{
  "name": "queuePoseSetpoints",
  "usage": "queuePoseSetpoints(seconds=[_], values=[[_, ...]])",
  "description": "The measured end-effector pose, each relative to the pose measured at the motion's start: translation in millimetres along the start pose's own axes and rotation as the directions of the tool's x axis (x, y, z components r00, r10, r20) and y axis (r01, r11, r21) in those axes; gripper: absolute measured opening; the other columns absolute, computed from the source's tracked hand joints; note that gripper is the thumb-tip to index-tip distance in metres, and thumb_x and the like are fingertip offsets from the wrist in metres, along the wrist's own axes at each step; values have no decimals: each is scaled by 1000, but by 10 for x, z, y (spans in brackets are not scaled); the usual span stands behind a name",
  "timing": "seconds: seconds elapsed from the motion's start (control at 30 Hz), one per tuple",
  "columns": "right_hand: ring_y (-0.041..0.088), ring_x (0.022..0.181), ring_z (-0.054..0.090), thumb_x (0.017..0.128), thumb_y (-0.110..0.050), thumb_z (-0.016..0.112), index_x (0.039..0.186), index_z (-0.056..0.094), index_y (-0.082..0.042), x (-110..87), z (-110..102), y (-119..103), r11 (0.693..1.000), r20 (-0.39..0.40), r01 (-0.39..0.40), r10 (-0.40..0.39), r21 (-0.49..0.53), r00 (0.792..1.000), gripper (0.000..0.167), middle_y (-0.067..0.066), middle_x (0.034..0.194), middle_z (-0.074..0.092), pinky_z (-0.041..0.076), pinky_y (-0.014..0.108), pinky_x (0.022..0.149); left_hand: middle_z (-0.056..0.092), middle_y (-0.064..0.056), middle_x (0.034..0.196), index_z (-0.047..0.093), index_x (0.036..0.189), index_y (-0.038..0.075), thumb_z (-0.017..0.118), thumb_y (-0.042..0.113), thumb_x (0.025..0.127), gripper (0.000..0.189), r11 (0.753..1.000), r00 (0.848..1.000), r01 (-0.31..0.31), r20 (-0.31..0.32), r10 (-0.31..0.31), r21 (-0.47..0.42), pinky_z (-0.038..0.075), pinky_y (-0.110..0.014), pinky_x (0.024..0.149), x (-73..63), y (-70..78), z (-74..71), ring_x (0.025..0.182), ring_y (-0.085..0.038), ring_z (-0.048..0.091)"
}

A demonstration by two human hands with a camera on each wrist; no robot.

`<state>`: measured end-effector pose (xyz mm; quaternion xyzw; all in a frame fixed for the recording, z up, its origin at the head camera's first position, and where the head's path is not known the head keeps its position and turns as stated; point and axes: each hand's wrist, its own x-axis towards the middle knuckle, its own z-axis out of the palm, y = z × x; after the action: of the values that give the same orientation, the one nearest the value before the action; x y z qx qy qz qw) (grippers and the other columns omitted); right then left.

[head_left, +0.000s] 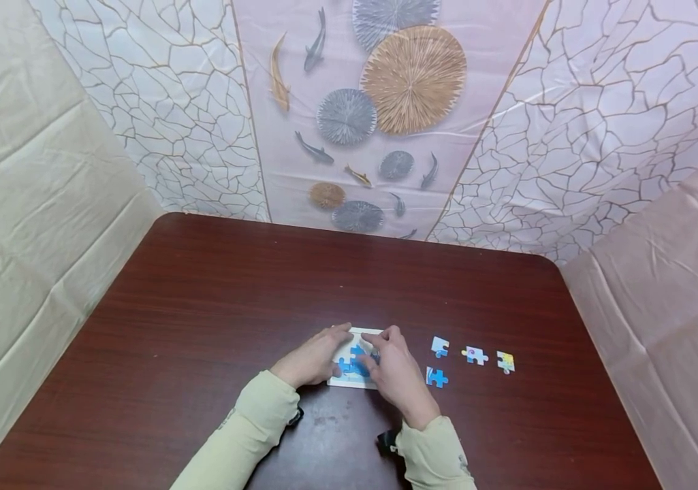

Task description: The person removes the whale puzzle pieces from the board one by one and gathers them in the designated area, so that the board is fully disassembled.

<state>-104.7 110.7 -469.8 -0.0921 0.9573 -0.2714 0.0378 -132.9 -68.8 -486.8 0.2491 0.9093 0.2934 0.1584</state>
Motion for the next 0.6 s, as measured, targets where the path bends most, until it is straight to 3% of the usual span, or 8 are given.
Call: queuePoseSetpoints(seconds=[0.17, 0.6], values=[[20, 91, 43, 89, -19, 72, 130, 64, -9, 32, 63, -20, 998, 14, 54, -54, -27, 998, 42, 4, 100, 43, 44, 29, 67, 36, -15, 152, 50, 139, 1, 76, 1, 80, 64, 1000, 1000, -10, -11, 10, 11, 29, -47, 113, 14, -7, 14, 139, -37, 33], [21, 90, 43, 90, -16, 71, 127, 65, -10, 48, 130, 17, 999, 61, 35, -32, -41, 998, 38, 5, 98, 43, 42, 27, 60, 36, -13, 153, 49, 139, 0, 76, 1, 81, 65, 1000, 1000, 3, -11, -3, 10, 31, -45, 113, 7, -5, 4, 140, -33, 32]])
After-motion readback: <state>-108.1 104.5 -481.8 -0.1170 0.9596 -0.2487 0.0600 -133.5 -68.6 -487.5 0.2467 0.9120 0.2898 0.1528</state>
